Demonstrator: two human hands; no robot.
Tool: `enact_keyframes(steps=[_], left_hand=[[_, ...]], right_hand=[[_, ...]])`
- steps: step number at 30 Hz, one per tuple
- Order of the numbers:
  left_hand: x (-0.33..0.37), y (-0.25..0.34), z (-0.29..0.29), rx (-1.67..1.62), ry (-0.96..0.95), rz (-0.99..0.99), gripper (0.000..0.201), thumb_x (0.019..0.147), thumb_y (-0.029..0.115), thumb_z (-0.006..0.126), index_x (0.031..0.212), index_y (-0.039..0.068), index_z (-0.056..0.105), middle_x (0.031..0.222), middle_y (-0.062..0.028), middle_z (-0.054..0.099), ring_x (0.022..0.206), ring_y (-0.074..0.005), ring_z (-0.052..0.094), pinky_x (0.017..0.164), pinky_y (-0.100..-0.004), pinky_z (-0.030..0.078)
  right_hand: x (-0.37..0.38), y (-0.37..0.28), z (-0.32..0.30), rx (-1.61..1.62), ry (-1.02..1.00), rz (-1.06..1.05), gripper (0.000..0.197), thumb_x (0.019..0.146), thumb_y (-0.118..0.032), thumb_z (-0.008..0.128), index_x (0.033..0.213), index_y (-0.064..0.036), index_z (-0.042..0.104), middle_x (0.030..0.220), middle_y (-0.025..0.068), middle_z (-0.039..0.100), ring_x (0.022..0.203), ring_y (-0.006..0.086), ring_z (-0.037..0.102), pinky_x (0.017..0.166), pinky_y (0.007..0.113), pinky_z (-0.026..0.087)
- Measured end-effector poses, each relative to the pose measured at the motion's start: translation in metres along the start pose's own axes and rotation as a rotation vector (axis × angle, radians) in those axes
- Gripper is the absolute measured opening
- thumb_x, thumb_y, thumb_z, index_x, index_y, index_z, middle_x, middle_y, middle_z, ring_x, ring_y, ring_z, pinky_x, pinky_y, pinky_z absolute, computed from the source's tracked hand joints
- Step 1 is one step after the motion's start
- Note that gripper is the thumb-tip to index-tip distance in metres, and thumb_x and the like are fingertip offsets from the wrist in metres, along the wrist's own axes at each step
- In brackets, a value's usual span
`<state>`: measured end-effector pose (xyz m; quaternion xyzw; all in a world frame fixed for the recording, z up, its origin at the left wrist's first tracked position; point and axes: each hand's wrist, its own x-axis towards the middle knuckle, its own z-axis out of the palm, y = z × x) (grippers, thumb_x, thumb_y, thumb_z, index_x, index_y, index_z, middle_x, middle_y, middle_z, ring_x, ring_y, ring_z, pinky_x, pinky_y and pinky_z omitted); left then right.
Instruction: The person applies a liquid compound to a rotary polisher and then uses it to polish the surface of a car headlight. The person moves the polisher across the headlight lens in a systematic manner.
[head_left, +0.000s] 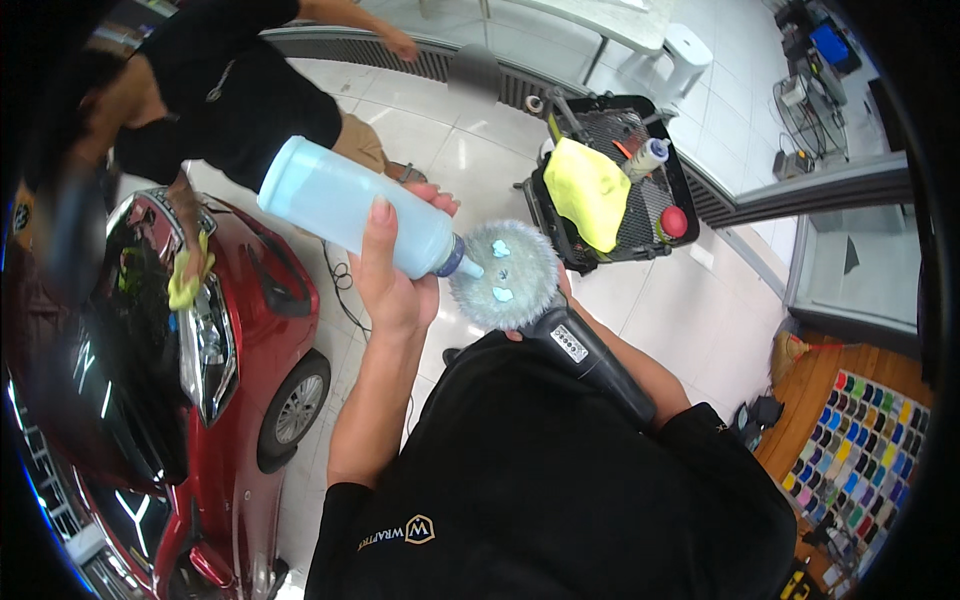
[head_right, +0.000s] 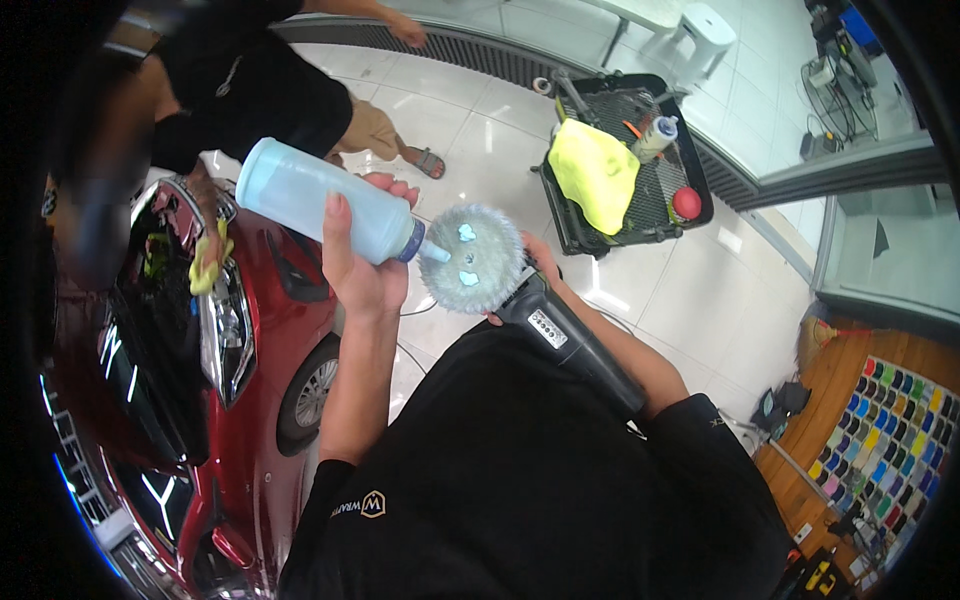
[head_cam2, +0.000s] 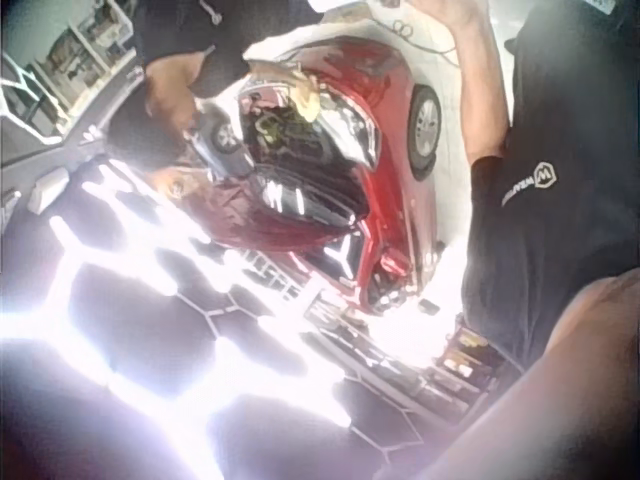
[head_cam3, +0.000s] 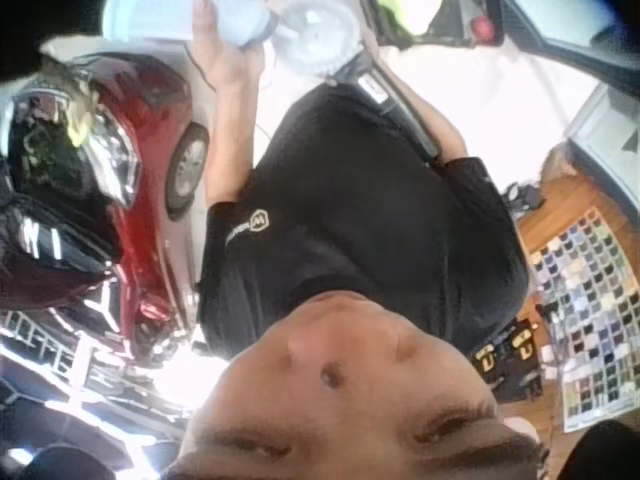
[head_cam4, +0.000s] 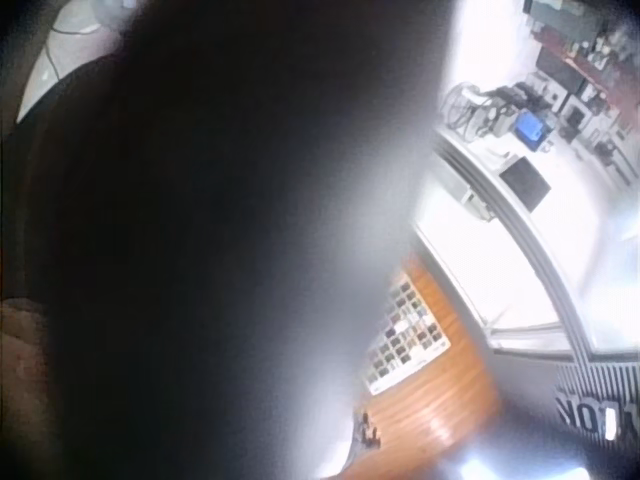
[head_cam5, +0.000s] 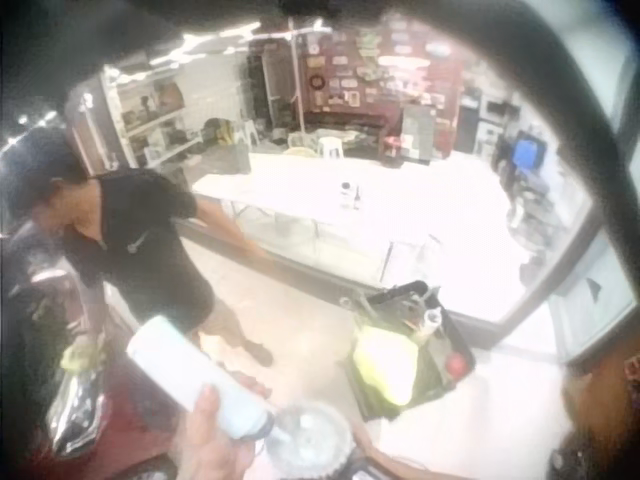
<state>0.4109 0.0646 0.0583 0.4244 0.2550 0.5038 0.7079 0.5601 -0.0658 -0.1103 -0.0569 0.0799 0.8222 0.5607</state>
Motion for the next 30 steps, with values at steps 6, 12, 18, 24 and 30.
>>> enact_keyframes(steps=[6, 12, 18, 24, 30], left_hand=[[0.020, -0.014, 0.028, -0.018, 0.008, -0.085, 0.053, 0.104, 0.043, 0.065, 0.128, -0.003, 0.053, 0.112, -0.0199, 0.068, 0.104, -0.0312, 0.070, 0.098, -0.0521, 0.058], [0.055, -0.061, 0.024, -0.228, 0.264, -0.094, 0.059, 0.103, 0.050, 0.066, 0.132, 0.000, 0.052, 0.112, -0.0188, 0.066, 0.106, -0.0315, 0.067, 0.102, -0.0498, 0.056], [0.065, -0.193, 0.046, -0.418, 0.113, -0.974, 0.061, 0.096, 0.044, 0.065, 0.137, 0.001, 0.050, 0.118, -0.0227, 0.064, 0.102, -0.0351, 0.067, 0.095, -0.0494, 0.057], [-0.013, -0.430, 0.138, -0.421, -0.152, -1.488, 0.058, 0.107, 0.058, 0.051, 0.131, 0.006, 0.056, 0.112, -0.0213, 0.070, 0.100, -0.0452, 0.074, 0.087, -0.0592, 0.064], [-0.020, -0.543, 0.149, -0.377, -0.056, -1.607, 0.062, 0.105, 0.063, 0.043, 0.126, 0.005, 0.056, 0.115, -0.0236, 0.066, 0.095, -0.0419, 0.075, 0.073, -0.0481, 0.069]], right_hand=[[-0.015, -0.029, -0.003, 0.008, 0.010, -0.038, 0.069, 0.099, -0.058, 0.048, 0.147, -0.0077, 0.055, 0.118, 0.0289, 0.070, 0.087, 0.0474, 0.074, 0.058, 0.065, 0.058], [-0.042, -0.048, -0.033, 0.123, -0.083, -0.237, 0.075, 0.100, -0.062, 0.051, 0.151, -0.0082, 0.050, 0.129, 0.0287, 0.066, 0.089, 0.0496, 0.073, 0.059, 0.065, 0.059], [-0.134, -0.088, -0.066, 0.069, -0.292, -0.286, 0.074, 0.102, -0.062, 0.050, 0.155, -0.0112, 0.044, 0.131, 0.0315, 0.060, 0.098, 0.0514, 0.068, 0.066, 0.062, 0.059], [-0.255, -0.119, -0.017, -0.275, -0.117, -0.397, 0.056, 0.110, -0.054, 0.039, 0.153, -0.0172, 0.043, 0.126, 0.0256, 0.058, 0.102, 0.0459, 0.063, 0.073, 0.059, 0.057], [-0.285, -0.091, -0.022, -0.209, -0.158, -0.502, 0.055, 0.110, -0.047, 0.048, 0.154, -0.0141, 0.044, 0.127, 0.0213, 0.051, 0.105, 0.0423, 0.060, 0.081, 0.057, 0.053]])
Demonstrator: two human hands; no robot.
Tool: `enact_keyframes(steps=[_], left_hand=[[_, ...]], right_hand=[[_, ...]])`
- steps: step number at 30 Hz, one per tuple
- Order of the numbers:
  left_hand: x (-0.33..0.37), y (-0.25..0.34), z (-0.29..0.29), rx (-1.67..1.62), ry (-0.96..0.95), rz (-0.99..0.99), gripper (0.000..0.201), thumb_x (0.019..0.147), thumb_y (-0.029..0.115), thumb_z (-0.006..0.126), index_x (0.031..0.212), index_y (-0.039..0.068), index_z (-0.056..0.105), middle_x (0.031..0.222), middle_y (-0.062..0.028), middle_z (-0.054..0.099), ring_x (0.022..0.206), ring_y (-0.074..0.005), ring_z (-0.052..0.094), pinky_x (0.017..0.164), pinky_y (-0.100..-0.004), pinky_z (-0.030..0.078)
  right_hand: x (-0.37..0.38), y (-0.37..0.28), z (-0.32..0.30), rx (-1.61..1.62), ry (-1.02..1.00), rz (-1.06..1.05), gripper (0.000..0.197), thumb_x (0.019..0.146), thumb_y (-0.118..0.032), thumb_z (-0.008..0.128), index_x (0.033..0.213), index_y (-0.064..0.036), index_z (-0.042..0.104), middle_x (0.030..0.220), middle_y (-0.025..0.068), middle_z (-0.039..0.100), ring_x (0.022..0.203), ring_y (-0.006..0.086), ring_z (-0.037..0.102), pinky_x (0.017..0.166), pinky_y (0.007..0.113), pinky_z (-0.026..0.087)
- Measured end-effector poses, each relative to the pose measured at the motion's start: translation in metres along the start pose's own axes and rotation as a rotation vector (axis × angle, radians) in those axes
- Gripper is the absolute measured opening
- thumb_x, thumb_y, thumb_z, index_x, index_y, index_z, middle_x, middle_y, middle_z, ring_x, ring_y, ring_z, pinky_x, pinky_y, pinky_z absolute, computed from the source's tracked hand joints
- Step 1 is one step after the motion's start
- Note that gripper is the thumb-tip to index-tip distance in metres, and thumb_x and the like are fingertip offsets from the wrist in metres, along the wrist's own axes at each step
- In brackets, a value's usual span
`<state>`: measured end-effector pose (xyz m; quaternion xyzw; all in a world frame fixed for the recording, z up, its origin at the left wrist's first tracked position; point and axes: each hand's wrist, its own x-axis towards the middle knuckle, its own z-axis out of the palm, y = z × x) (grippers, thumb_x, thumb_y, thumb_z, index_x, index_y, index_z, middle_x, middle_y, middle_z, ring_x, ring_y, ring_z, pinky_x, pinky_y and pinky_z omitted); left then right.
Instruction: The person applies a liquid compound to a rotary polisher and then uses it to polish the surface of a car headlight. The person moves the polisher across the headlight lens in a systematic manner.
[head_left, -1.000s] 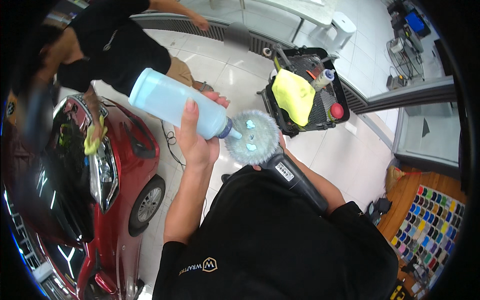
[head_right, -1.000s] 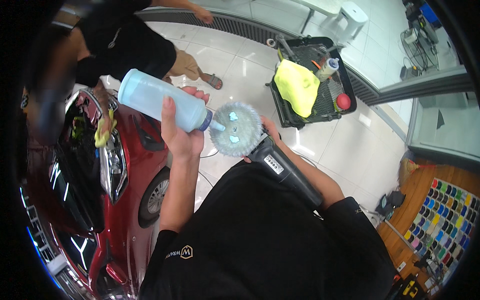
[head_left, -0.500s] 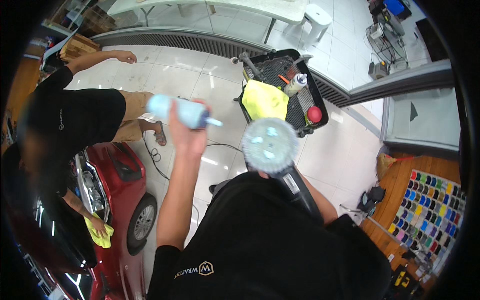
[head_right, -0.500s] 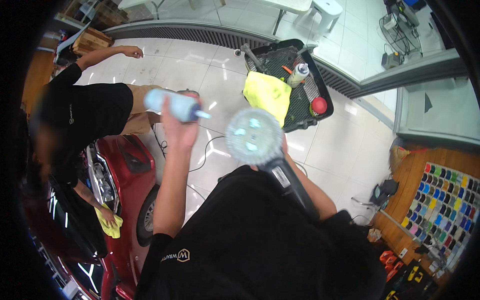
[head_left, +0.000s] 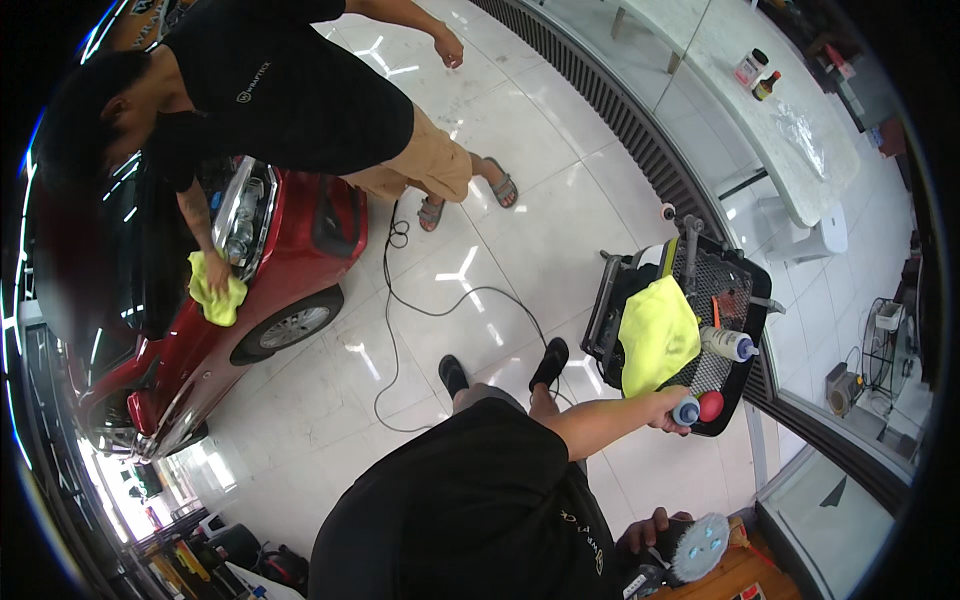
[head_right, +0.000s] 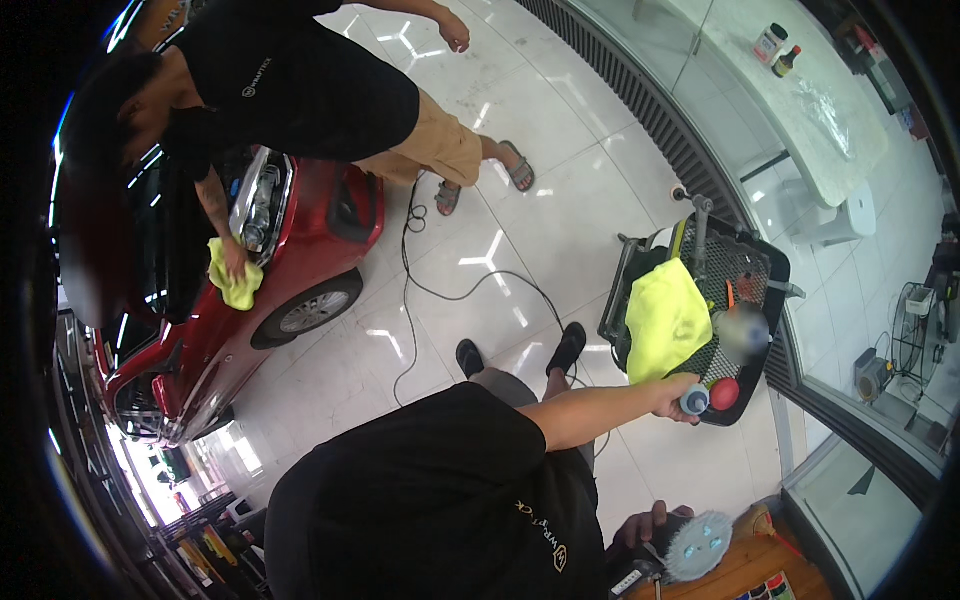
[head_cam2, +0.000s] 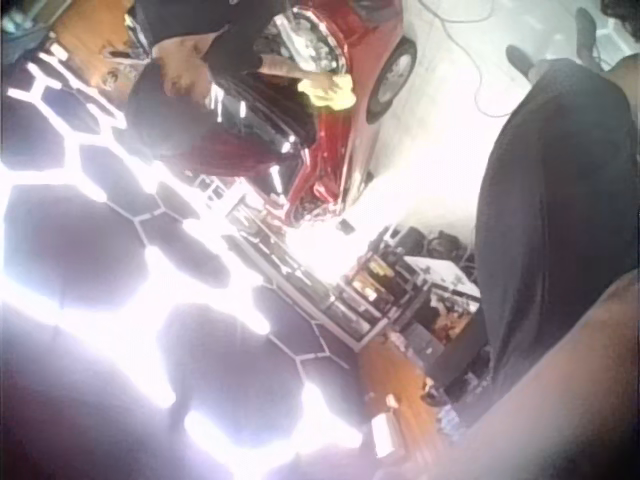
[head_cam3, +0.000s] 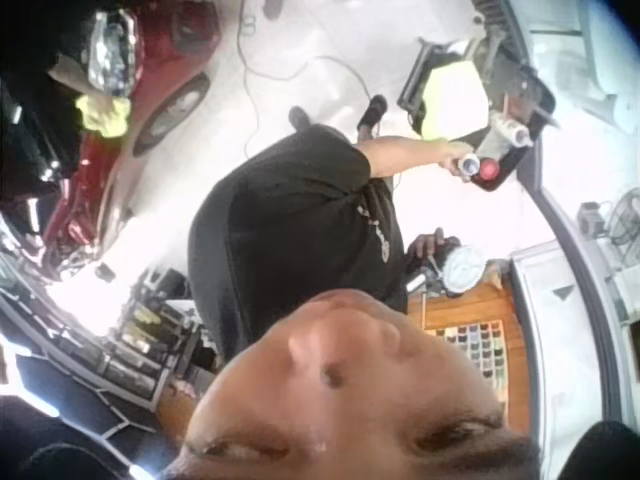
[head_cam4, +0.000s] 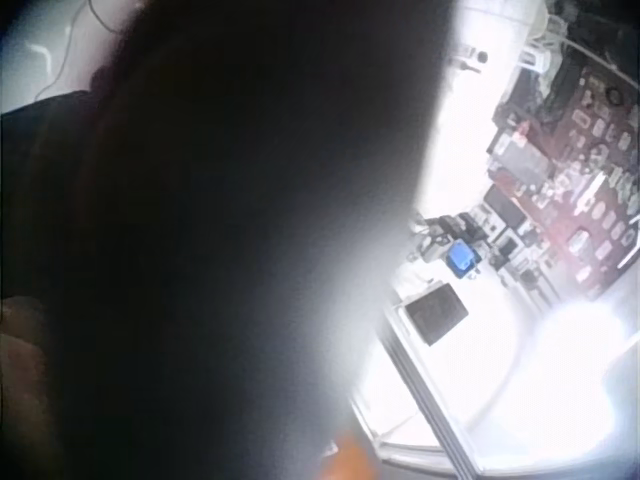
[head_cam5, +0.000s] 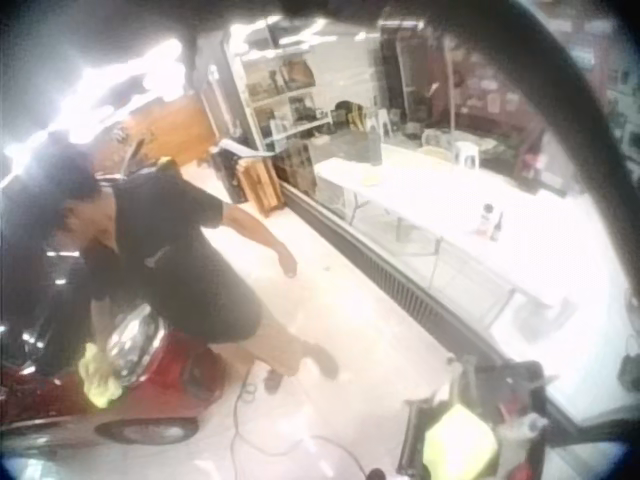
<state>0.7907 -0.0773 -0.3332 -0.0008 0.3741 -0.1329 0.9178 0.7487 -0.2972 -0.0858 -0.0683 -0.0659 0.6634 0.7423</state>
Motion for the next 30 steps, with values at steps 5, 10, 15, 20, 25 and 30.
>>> enact_keyframes(steps=[5, 10, 15, 20, 25, 30], left_hand=[[-0.001, -0.014, 0.007, -0.030, 0.081, 0.016, 0.062, 0.103, 0.059, 0.045, 0.130, 0.004, 0.055, 0.118, -0.0259, 0.064, 0.099, -0.0486, 0.071, 0.081, -0.0625, 0.065], [-0.018, -0.016, 0.014, -0.076, 0.053, 0.068, 0.064, 0.099, 0.060, 0.056, 0.135, 0.007, 0.054, 0.127, -0.0254, 0.060, 0.113, -0.0530, 0.064, 0.089, -0.0771, 0.056], [-0.043, -0.001, 0.024, 0.022, 0.049, -0.044, 0.071, 0.102, 0.063, 0.048, 0.153, 0.014, 0.045, 0.151, -0.0206, 0.052, 0.133, -0.0526, 0.055, 0.095, -0.0812, 0.051], [-0.092, 0.016, 0.016, 0.295, -0.107, -0.039, 0.088, 0.103, 0.068, 0.042, 0.171, 0.017, 0.016, 0.176, -0.0167, 0.017, 0.159, -0.0498, 0.020, 0.111, -0.0802, 0.040], [-0.153, 0.055, -0.018, 0.606, -0.221, -0.026, 0.094, 0.103, 0.071, 0.040, 0.173, 0.020, 0.004, 0.179, -0.0192, 0.000, 0.160, -0.0518, 0.014, 0.119, -0.0754, 0.032], [-0.182, 0.088, -0.055, 0.701, -0.255, -0.197, 0.098, 0.101, 0.063, 0.051, 0.171, 0.007, 0.012, 0.159, -0.0465, 0.032, 0.146, -0.0579, 0.043, 0.114, -0.0729, 0.040]], right_hand=[[0.015, 0.000, -0.002, -0.039, 0.073, 0.034, 0.059, 0.108, -0.049, 0.052, 0.159, -0.0208, 0.041, 0.130, 0.0197, 0.049, 0.106, 0.0405, 0.061, 0.078, 0.056, 0.053], [0.066, -0.020, 0.011, -0.079, 0.145, 0.219, 0.056, 0.108, -0.050, 0.051, 0.158, -0.0255, 0.042, 0.131, 0.0215, 0.048, 0.105, 0.0420, 0.063, 0.076, 0.058, 0.056], [0.125, -0.020, 0.032, -0.144, 0.133, 0.288, 0.056, 0.109, -0.050, 0.050, 0.158, -0.0251, 0.042, 0.131, 0.0215, 0.048, 0.105, 0.0424, 0.063, 0.077, 0.058, 0.056], [0.182, 0.014, 0.055, -0.212, 0.137, 0.348, 0.056, 0.109, -0.051, 0.050, 0.158, -0.0248, 0.043, 0.131, 0.0215, 0.048, 0.104, 0.0428, 0.063, 0.077, 0.059, 0.056], [0.224, 0.081, 0.062, -0.176, 0.101, 0.298, 0.055, 0.109, -0.051, 0.049, 0.157, -0.0244, 0.043, 0.131, 0.0216, 0.049, 0.104, 0.0432, 0.064, 0.078, 0.059, 0.056], [0.260, 0.114, 0.055, -0.101, 0.027, 0.234, 0.055, 0.109, -0.051, 0.048, 0.157, -0.0241, 0.044, 0.131, 0.0216, 0.049, 0.104, 0.0436, 0.064, 0.078, 0.059, 0.056]])
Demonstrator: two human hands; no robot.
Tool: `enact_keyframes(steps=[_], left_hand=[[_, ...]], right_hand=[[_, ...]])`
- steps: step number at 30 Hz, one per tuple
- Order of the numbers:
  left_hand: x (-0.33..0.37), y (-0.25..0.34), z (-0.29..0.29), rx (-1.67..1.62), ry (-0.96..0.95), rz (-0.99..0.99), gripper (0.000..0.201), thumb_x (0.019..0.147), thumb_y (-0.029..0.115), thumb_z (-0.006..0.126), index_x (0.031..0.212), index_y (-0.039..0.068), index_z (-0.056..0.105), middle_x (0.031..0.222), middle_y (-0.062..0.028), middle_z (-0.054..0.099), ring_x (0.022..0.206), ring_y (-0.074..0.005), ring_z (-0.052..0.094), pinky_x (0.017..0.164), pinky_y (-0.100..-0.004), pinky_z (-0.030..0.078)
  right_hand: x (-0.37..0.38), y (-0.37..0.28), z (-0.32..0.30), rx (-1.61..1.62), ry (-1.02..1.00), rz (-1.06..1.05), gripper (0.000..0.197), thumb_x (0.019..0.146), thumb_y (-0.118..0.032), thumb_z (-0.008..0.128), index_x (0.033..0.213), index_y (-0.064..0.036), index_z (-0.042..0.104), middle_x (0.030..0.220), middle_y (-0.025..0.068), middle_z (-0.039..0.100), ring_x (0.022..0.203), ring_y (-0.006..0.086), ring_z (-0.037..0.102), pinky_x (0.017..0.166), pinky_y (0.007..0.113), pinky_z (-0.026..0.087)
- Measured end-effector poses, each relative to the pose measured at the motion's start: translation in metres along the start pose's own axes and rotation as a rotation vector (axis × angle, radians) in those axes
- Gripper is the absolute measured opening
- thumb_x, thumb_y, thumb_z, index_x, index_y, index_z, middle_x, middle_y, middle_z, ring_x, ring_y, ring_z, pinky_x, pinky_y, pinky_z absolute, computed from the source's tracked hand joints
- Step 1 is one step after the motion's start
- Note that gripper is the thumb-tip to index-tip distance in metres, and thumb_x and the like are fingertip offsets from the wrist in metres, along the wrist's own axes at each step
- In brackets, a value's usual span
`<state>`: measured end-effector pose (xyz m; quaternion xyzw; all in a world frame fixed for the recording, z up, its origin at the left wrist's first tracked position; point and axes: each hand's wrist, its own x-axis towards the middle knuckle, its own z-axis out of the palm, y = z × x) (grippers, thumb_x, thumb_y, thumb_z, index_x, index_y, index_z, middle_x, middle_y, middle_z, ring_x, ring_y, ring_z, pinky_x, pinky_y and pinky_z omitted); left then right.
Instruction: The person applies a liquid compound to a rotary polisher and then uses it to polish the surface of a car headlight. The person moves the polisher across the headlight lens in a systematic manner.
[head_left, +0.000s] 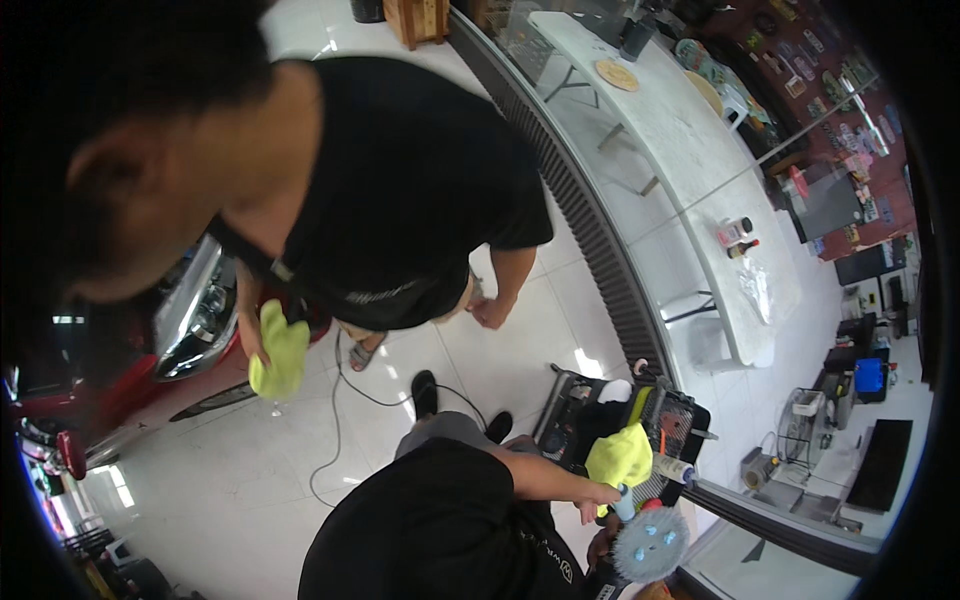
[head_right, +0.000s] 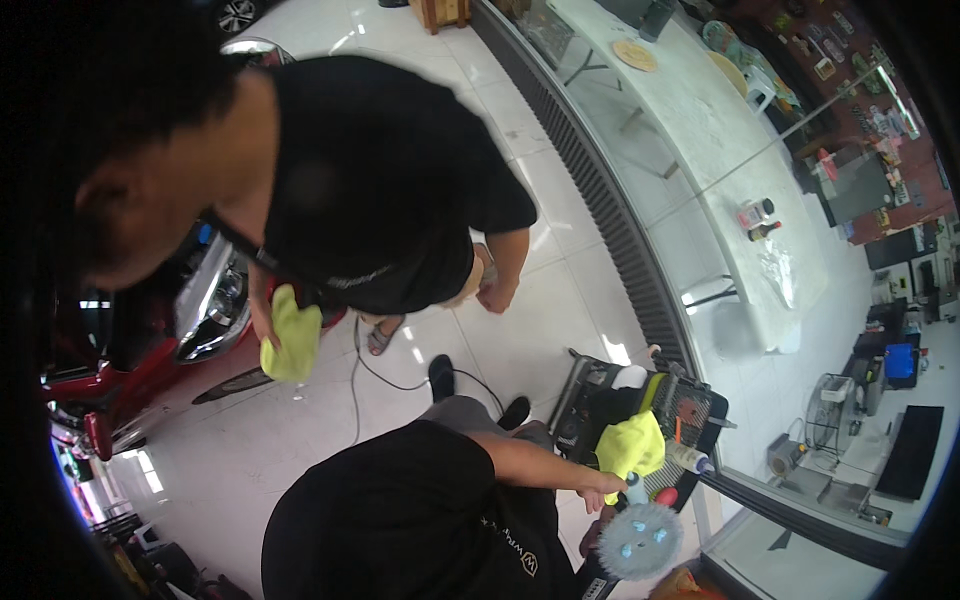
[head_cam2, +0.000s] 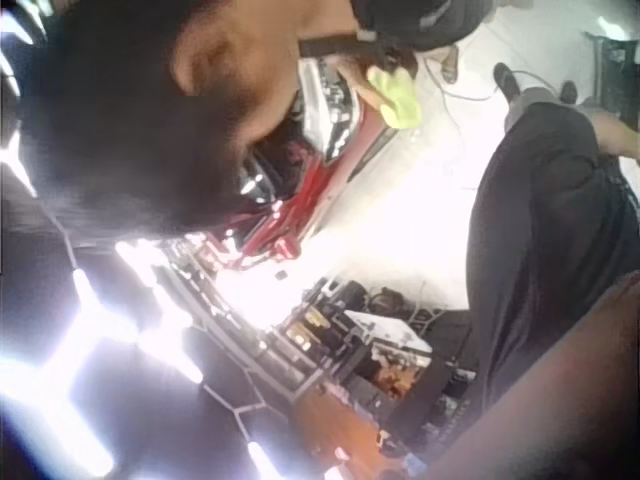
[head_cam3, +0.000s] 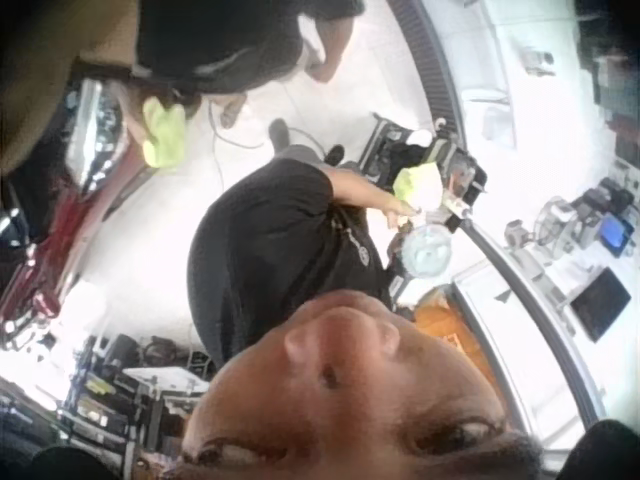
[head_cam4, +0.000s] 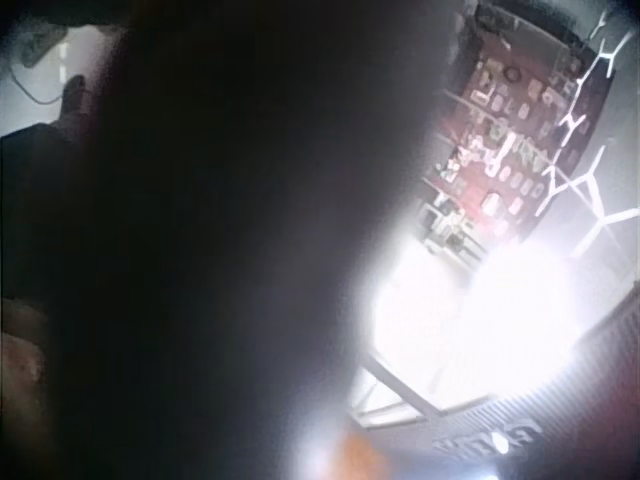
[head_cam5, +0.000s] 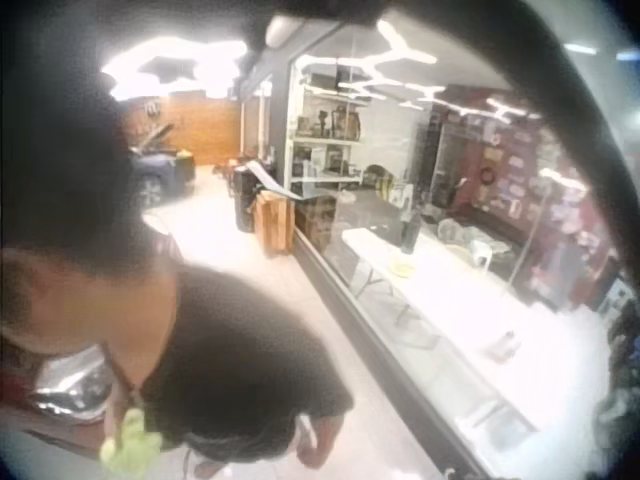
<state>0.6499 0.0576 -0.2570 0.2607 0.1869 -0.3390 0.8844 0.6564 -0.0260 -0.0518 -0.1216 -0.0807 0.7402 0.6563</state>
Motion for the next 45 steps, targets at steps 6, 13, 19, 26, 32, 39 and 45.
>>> enact_keyframes(steps=[6, 13, 19, 26, 32, 39, 45], left_hand=[[-0.106, 0.038, -0.188, 0.156, -0.108, 0.342, 0.068, 0.107, 0.043, 0.054, 0.156, -0.002, 0.041, 0.137, -0.0344, 0.065, 0.119, -0.0488, 0.070, 0.098, -0.0619, 0.060], [-0.456, 0.080, -0.463, -0.759, 1.657, 1.083, 0.017, 0.100, 0.020, 0.060, 0.106, 0.006, 0.066, 0.087, -0.0113, 0.073, 0.068, -0.0223, 0.070, 0.058, -0.0372, 0.056], [-0.665, 0.040, -0.484, -0.676, 1.558, 0.956, 0.041, 0.100, 0.033, 0.063, 0.130, 0.005, 0.065, 0.113, -0.0166, 0.073, 0.090, -0.0277, 0.074, 0.079, -0.0409, 0.059], [-0.841, 0.015, -0.591, -0.307, 1.743, 0.249, 0.038, 0.100, 0.036, 0.063, 0.123, 0.006, 0.070, 0.105, -0.0096, 0.076, 0.091, -0.0225, 0.073, 0.082, -0.0421, 0.057], [-0.962, -0.017, -0.620, -0.893, 2.350, 0.239, 0.026, 0.089, 0.023, 0.071, 0.098, -0.001, 0.077, 0.091, -0.0196, 0.077, 0.087, -0.0276, 0.075, 0.078, -0.0442, 0.057], [-0.941, 0.016, -0.663, -0.761, 1.847, 0.709, 0.039, 0.093, 0.038, 0.073, 0.114, 0.006, 0.080, 0.098, -0.0095, 0.080, 0.088, -0.0205, 0.074, 0.076, -0.0375, 0.056], [-0.943, 0.014, -0.694, -0.561, 2.125, -0.319, 0.039, 0.096, 0.035, 0.060, 0.103, 0.001, 0.079, 0.110, -0.0265, 0.076, 0.106, -0.0470, 0.072, 0.091, -0.0541, 0.057]], right_hand=[[0.065, -0.045, -0.033, 0.028, -0.148, 0.002, 0.055, 0.110, -0.051, 0.047, 0.157, -0.0237, 0.044, 0.131, 0.0216, 0.049, 0.104, 0.0440, 0.064, 0.079, 0.060, 0.056], [0.230, -0.056, -0.060, 0.338, -0.485, 0.023, 0.076, 0.101, -0.048, 0.067, 0.164, -0.0221, 0.034, 0.133, 0.0229, 0.045, 0.114, 0.0431, 0.061, 0.083, 0.058, 0.055], [0.390, -0.082, -0.071, 0.199, -0.439, 0.261, 0.068, 0.107, -0.051, 0.054, 0.164, -0.0206, 0.033, 0.135, 0.0259, 0.044, 0.113, 0.0454, 0.061, 0.081, 0.059, 0.055], [0.660, -0.070, -0.055, 0.224, -0.291, 0.557, 0.062, 0.108, -0.049, 0.051, 0.164, -0.0257, 0.036, 0.136, 0.0236, 0.045, 0.114, 0.0434, 0.062, 0.081, 0.059, 0.055], [0.880, -0.043, -0.011, 0.150, -0.189, 0.750, 0.061, 0.108, -0.054, 0.047, 0.161, -0.0234, 0.041, 0.131, 0.0231, 0.047, 0.105, 0.0408, 0.063, 0.079, 0.056, 0.056], [1.134, 0.000, 0.020, 0.217, -0.273, 0.865, 0.062, 0.107, -0.056, 0.047, 0.160, -0.0228, 0.042, 0.129, 0.0228, 0.048, 0.103, 0.0399, 0.063, 0.078, 0.055, 0.056], [1.385, 0.030, 0.045, 0.269, -0.354, 1.045, 0.063, 0.107, -0.057, 0.047, 0.159, -0.0222, 0.043, 0.127, 0.0225, 0.048, 0.100, 0.0391, 0.064, 0.077, 0.054, 0.056]])
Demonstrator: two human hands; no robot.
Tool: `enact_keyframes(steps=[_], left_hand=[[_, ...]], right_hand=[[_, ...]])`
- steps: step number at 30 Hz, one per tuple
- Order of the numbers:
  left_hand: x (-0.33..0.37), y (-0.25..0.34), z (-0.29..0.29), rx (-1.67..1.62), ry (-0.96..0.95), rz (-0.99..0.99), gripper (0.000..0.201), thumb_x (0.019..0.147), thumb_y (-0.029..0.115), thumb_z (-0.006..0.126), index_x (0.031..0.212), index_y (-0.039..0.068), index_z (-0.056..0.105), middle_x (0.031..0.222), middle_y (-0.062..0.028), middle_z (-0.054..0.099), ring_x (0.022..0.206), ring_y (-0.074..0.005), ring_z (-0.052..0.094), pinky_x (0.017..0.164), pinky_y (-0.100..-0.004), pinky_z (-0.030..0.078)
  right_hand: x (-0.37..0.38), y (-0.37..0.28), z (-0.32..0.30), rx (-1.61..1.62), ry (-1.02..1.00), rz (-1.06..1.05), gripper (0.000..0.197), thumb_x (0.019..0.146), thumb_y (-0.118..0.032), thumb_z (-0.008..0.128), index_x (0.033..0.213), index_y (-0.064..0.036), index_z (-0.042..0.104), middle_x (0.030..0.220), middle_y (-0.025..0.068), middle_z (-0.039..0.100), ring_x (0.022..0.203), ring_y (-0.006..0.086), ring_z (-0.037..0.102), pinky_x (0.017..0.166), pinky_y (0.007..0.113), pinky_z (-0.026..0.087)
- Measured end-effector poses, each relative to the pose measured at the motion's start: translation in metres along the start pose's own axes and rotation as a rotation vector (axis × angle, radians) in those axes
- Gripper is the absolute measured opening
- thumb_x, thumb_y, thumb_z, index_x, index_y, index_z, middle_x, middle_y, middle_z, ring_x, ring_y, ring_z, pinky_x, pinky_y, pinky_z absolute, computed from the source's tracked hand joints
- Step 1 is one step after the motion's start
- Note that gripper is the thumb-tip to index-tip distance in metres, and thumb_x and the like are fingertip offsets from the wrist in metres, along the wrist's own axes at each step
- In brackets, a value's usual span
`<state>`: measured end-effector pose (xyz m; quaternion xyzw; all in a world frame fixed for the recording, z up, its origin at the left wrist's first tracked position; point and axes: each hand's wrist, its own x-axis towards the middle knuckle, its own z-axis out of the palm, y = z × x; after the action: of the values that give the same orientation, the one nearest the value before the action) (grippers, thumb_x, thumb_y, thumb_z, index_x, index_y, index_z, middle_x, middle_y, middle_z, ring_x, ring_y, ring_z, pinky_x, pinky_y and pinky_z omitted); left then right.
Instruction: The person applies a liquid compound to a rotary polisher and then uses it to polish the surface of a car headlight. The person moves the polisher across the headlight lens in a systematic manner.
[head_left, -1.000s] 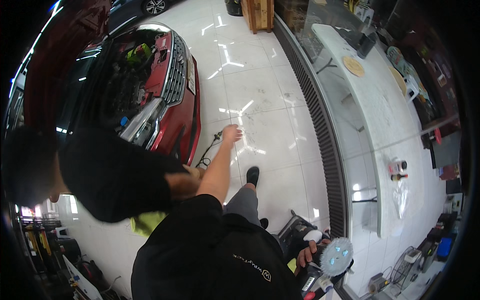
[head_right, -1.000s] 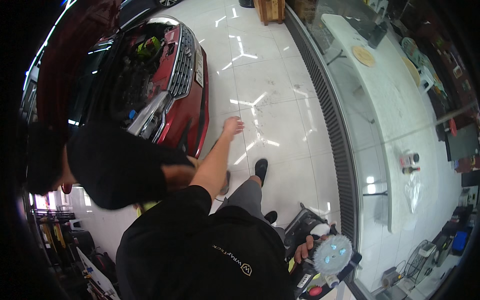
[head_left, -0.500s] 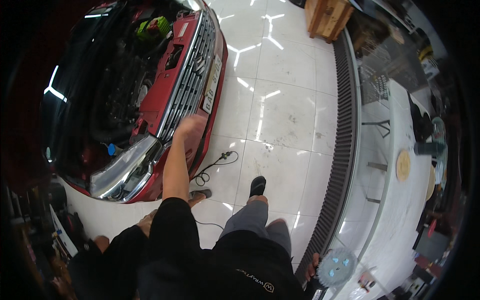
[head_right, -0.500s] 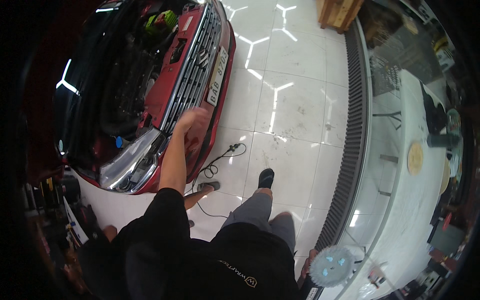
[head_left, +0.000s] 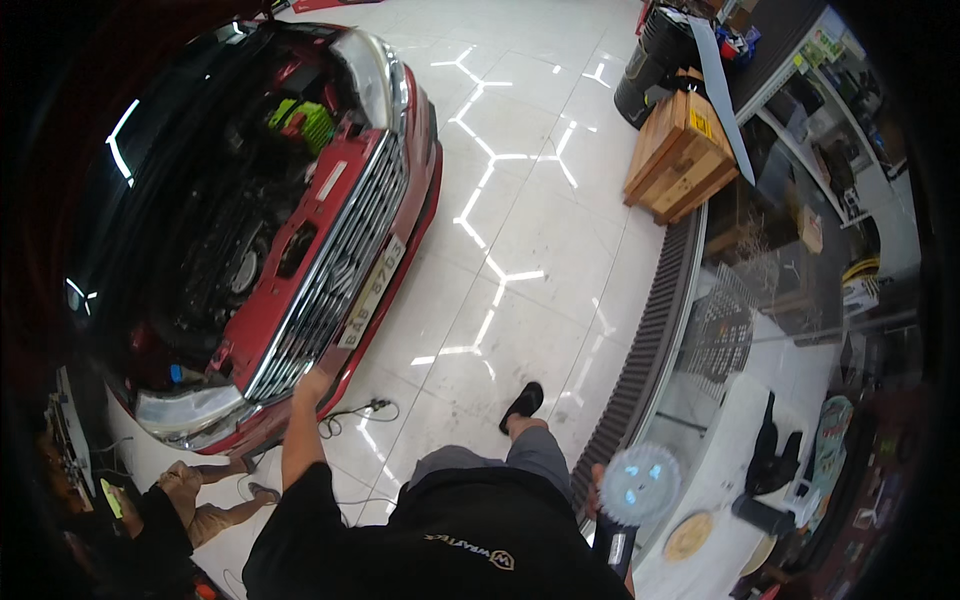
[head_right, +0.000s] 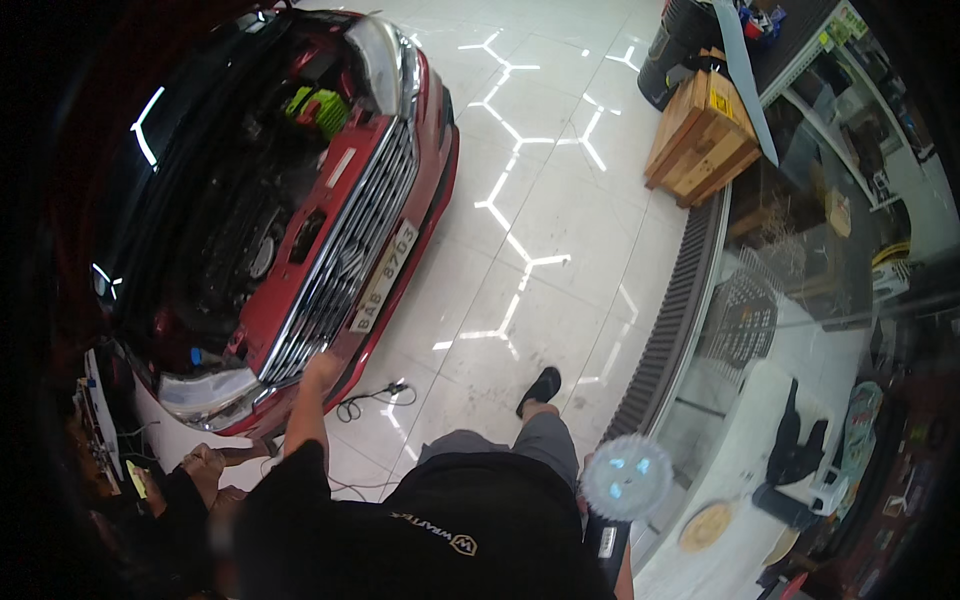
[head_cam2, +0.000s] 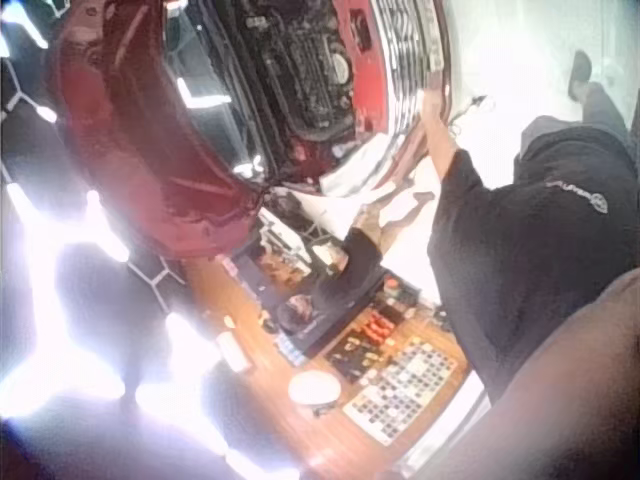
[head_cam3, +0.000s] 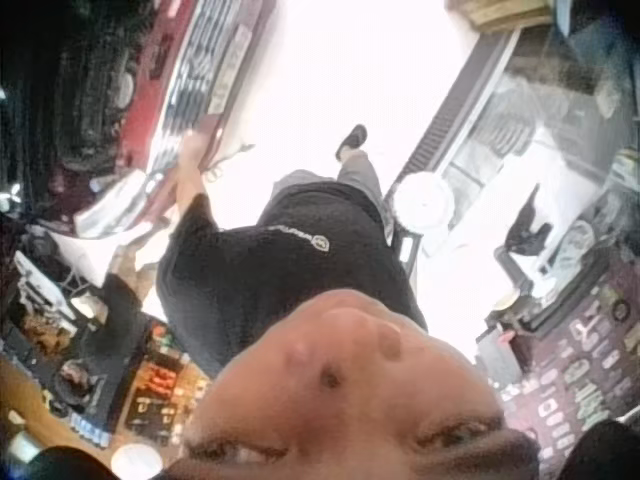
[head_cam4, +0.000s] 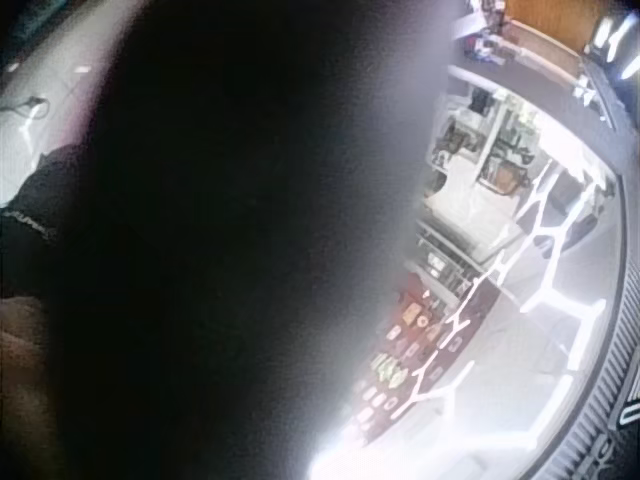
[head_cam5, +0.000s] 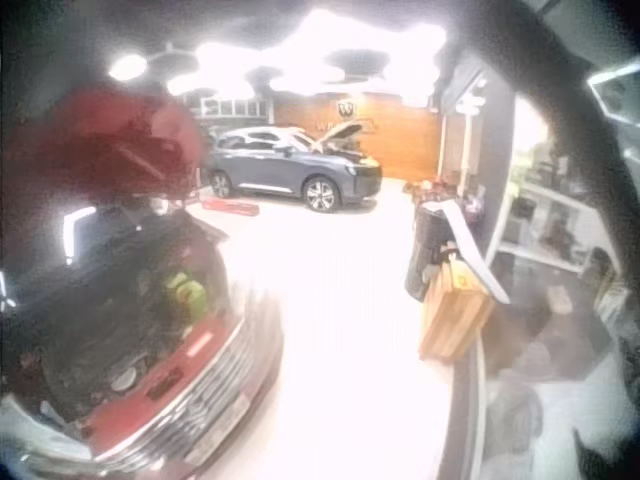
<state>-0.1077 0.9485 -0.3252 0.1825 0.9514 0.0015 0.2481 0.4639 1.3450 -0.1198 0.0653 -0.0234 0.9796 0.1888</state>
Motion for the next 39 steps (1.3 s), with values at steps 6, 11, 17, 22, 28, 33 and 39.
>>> enact_keyframes(steps=[6, 11, 17, 22, 28, 33, 39], left_hand=[[-0.110, 0.286, -0.067, -1.016, -0.448, 0.234, 0.026, 0.105, 0.020, 0.067, 0.118, 0.000, 0.075, 0.107, -0.0122, 0.079, 0.103, -0.0221, 0.075, 0.095, -0.0356, 0.056], [-0.152, 0.463, -0.307, -1.752, -0.206, 0.862, 0.051, 0.098, -0.003, 0.057, 0.148, -0.001, 0.050, 0.130, -0.0315, 0.068, 0.129, -0.0366, 0.067, 0.115, -0.0515, 0.047], [-0.045, 0.577, -0.496, -1.517, -0.658, 1.756, 0.059, 0.107, 0.016, 0.043, 0.161, -0.006, 0.034, 0.166, -0.0336, 0.032, 0.156, -0.0409, 0.038, 0.128, -0.0569, 0.029], [0.057, 0.650, -0.565, -1.329, -0.537, 1.975, 0.058, 0.114, 0.028, 0.035, 0.160, -0.008, 0.037, 0.173, -0.0226, 0.031, 0.161, -0.0359, 0.031, 0.131, -0.0489, 0.025], [0.132, 0.705, -0.539, -1.145, 0.157, 1.489, 0.069, 0.093, 0.000, 0.045, 0.161, 0.007, 0.041, 0.156, -0.0240, 0.054, 0.145, -0.0324, 0.053, 0.123, -0.0462, 0.038], [0.222, 0.743, -0.317, -1.431, 0.303, -0.280, 0.060, 0.085, 0.001, 0.055, 0.144, 0.007, 0.060, 0.129, -0.0242, 0.070, 0.119, -0.0394, 0.069, 0.102, -0.0420, 0.054], [0.193, 0.923, -0.003, -1.315, -0.129, -0.937, 0.042, 0.100, 0.019, 0.059, 0.138, 0.004, 0.066, 0.136, -0.0273, 0.067, 0.132, -0.0453, 0.060, 0.112, -0.0476, 0.048]], right_hand=[[0.176, -0.126, 0.013, 0.044, 0.034, 0.195, 0.064, 0.106, -0.059, 0.047, 0.158, -0.0217, 0.045, 0.126, 0.0222, 0.049, 0.097, 0.0383, 0.064, 0.076, 0.053, 0.056], [0.338, -0.190, 0.007, 0.066, 0.107, 0.460, 0.068, 0.103, -0.065, 0.050, 0.153, -0.0192, 0.049, 0.117, 0.0225, 0.050, 0.088, 0.0359, 0.063, 0.069, 0.049, 0.056], [0.527, -0.253, -0.018, 0.100, 0.090, 0.662, 0.068, 0.102, -0.063, 0.054, 0.153, -0.0182, 0.049, 0.115, 0.0229, 0.051, 0.088, 0.0363, 0.063, 0.070, 0.049, 0.057], [0.655, -0.317, -0.011, 0.060, 0.073, 0.802, 0.070, 0.102, -0.065, 0.053, 0.151, -0.0166, 0.050, 0.116, 0.0218, 0.051, 0.091, 0.0379, 0.063, 0.070, 0.050, 0.057], [0.815, -0.375, -0.042, 0.247, 0.195, 0.945, 0.080, 0.099, -0.071, 0.051, 0.141, -0.0036, 0.053, 0.119, 0.0228, 0.052, 0.093, 0.0403, 0.065, 0.070, 0.054, 0.058], [0.969, -0.427, -0.105, 0.216, 0.039, 1.328, 0.069, 0.098, -0.056, 0.065, 0.153, -0.0168, 0.048, 0.118, 0.0217, 0.052, 0.088, 0.0341, 0.064, 0.068, 0.047, 0.059], [1.071, -0.480, -0.112, 0.264, 0.077, 1.516, 0.067, 0.100, -0.053, 0.065, 0.157, -0.0222, 0.047, 0.121, 0.0212, 0.054, 0.094, 0.0345, 0.068, 0.068, 0.048, 0.062]])
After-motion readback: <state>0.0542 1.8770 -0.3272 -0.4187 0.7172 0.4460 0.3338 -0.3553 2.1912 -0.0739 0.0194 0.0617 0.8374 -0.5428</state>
